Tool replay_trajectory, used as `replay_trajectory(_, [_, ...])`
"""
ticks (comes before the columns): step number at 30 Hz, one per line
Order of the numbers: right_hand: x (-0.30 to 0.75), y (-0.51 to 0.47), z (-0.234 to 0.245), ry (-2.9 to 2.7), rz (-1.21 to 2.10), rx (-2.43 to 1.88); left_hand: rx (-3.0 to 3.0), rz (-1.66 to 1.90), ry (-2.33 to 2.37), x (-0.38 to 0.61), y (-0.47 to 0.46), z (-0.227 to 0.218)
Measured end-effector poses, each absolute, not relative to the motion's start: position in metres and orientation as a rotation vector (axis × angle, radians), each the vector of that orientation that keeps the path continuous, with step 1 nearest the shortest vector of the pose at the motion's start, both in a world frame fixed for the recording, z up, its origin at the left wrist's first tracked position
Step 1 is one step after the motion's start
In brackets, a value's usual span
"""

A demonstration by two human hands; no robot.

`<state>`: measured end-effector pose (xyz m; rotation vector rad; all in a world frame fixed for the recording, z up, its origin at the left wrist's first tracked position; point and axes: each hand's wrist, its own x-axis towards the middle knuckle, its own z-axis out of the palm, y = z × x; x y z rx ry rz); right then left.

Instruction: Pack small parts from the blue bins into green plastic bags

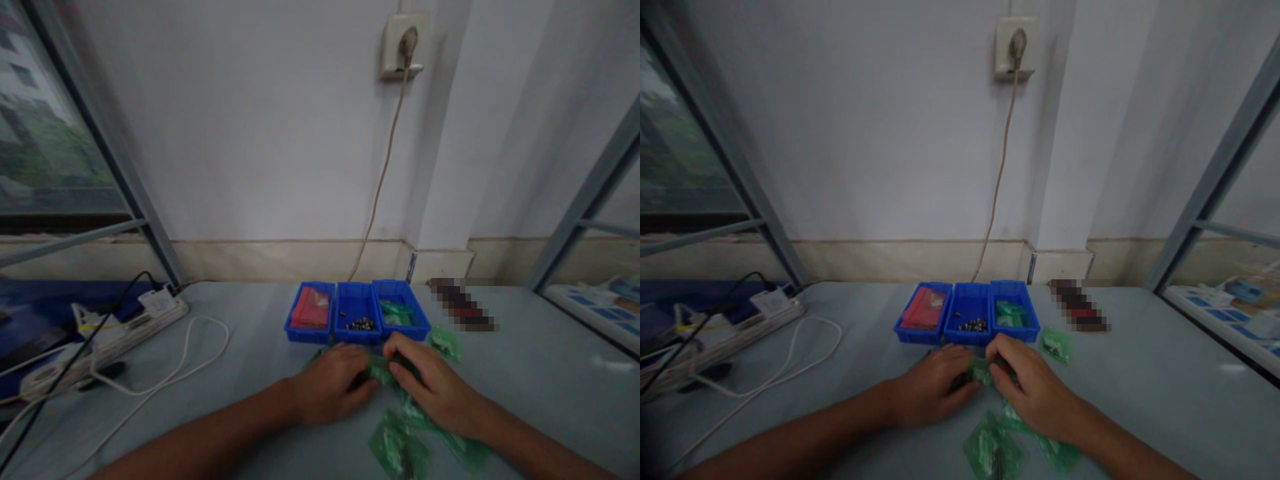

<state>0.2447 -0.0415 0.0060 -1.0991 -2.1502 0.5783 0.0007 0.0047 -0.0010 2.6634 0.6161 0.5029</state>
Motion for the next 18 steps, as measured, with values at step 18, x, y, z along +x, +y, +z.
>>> replay_trajectory(18, [0.2418,-0.0391,0.0026,-2.022,0.601,-1.097,2.565,0.547,0.661,0.0001,0.0039,0.0032])
